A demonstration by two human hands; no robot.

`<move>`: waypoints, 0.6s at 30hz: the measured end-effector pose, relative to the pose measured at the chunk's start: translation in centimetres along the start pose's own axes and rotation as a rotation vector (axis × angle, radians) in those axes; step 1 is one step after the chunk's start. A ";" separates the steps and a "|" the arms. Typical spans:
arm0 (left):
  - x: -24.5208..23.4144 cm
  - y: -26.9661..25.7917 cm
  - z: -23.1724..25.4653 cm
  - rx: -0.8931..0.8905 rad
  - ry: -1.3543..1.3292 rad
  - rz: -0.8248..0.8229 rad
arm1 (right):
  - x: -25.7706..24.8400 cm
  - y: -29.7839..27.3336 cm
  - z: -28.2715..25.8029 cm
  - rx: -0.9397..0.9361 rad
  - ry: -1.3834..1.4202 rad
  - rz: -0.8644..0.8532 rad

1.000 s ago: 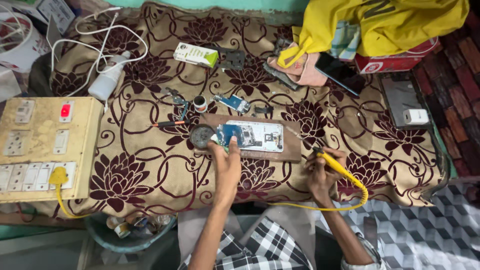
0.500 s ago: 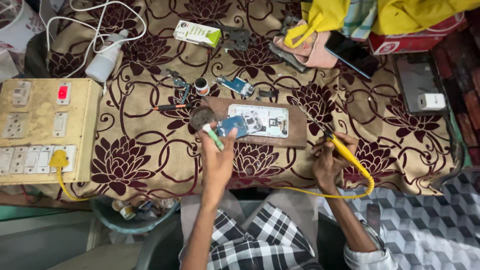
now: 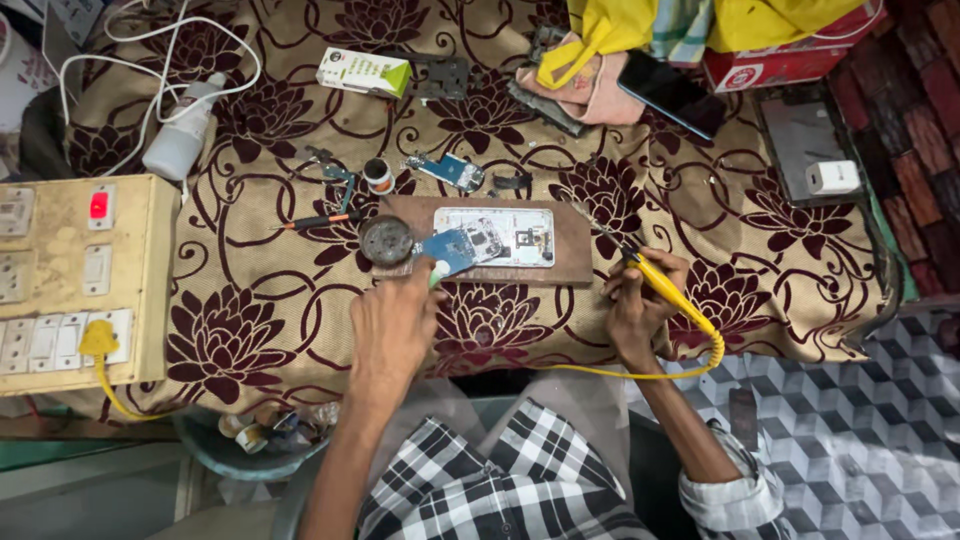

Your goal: The person uses a soldering iron and solder to work on the internal circuit board of a disassembled mobile phone. They repeatedly apply solder to specific points on the board while holding the device steady.

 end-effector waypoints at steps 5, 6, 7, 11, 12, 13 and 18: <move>0.5 1.2 -1.4 0.094 0.075 0.073 | 0.0 -0.1 -0.3 -0.017 -0.032 0.001; 0.4 1.5 -1.6 0.132 0.071 0.112 | 0.1 -0.1 -0.4 -0.023 -0.042 -0.003; 0.4 1.8 -1.6 0.108 0.114 0.079 | 0.2 -0.1 -0.4 -0.034 -0.041 -0.013; 0.7 2.5 -0.4 0.145 0.037 -0.003 | 0.2 0.1 -0.6 -0.048 -0.039 -0.038; 0.8 2.6 0.3 0.187 -0.045 -0.010 | 0.2 0.1 -0.6 -0.044 -0.038 -0.040; 1.1 2.9 1.0 0.200 -0.016 -0.029 | 0.3 0.1 -0.5 -0.035 -0.050 -0.030; 2.0 4.1 3.5 0.264 -0.015 0.268 | 0.1 0.1 -0.5 -0.017 -0.057 -0.023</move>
Point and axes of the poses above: each hand's wrist, its own y-axis towards the middle knuckle, its own x-axis out of the palm, z = x × y, the point moved 1 cm from there along y, towards the middle knuckle, and after that the axes turned 3 degrees about z, right-handed, at the moved point
